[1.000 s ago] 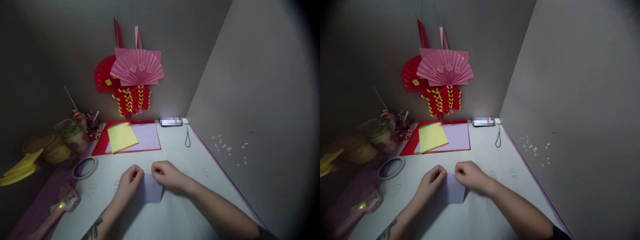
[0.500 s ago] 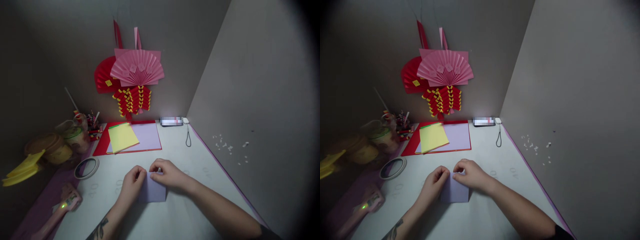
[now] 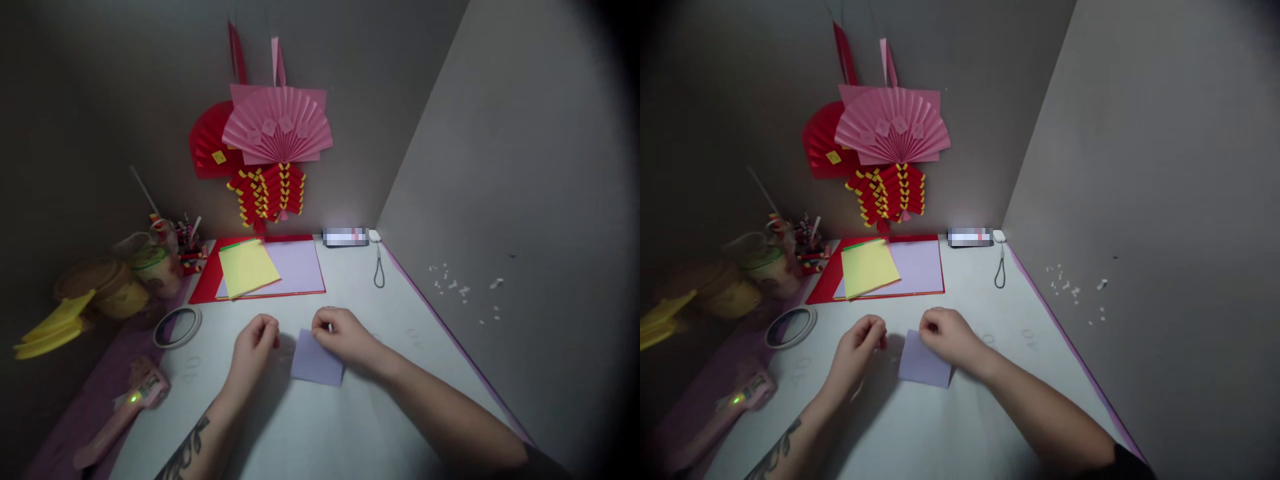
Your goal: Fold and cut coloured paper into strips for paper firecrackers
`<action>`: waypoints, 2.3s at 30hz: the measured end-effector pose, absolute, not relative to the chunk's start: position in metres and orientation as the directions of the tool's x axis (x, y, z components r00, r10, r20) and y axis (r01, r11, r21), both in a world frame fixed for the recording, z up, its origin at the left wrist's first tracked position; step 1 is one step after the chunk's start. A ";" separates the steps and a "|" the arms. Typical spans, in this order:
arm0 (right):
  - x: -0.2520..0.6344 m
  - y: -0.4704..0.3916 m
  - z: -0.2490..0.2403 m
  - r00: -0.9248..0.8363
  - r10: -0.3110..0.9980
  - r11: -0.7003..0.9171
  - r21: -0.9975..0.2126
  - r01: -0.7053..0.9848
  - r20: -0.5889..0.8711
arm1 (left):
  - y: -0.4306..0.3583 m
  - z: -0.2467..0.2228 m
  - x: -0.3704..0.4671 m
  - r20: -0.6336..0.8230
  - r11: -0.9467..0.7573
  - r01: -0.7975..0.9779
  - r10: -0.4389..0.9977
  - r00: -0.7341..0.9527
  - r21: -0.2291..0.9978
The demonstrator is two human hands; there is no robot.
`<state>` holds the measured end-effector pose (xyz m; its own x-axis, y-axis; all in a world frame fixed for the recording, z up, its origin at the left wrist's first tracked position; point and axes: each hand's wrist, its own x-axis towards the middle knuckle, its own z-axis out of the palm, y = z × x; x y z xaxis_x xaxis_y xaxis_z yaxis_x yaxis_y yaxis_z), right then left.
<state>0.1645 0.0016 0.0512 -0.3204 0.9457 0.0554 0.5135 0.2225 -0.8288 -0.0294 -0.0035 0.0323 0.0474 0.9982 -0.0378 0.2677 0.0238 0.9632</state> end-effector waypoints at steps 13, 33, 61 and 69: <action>0.157 0.002 0.041 -0.354 0.935 0.144 -0.878 0.456 -0.030 | -0.006 0.020 -0.021 -0.112 0.084 0.216 0.986 0.123 0.973; 0.143 0.001 0.006 -0.163 0.981 -0.102 -0.995 0.010 -0.102 | 0.001 -0.005 -0.022 -0.230 0.224 -0.185 0.973 -0.016 0.957; 0.159 -0.004 0.046 -0.412 0.874 0.462 -0.704 0.540 0.257 | -0.015 0.021 -0.017 -0.107 -0.004 0.305 0.933 0.345 0.952; 0.156 -0.008 0.049 -0.491 0.844 0.464 -0.753 0.467 0.215 | -0.020 0.029 -0.023 0.245 -0.428 0.463 0.881 0.404 0.776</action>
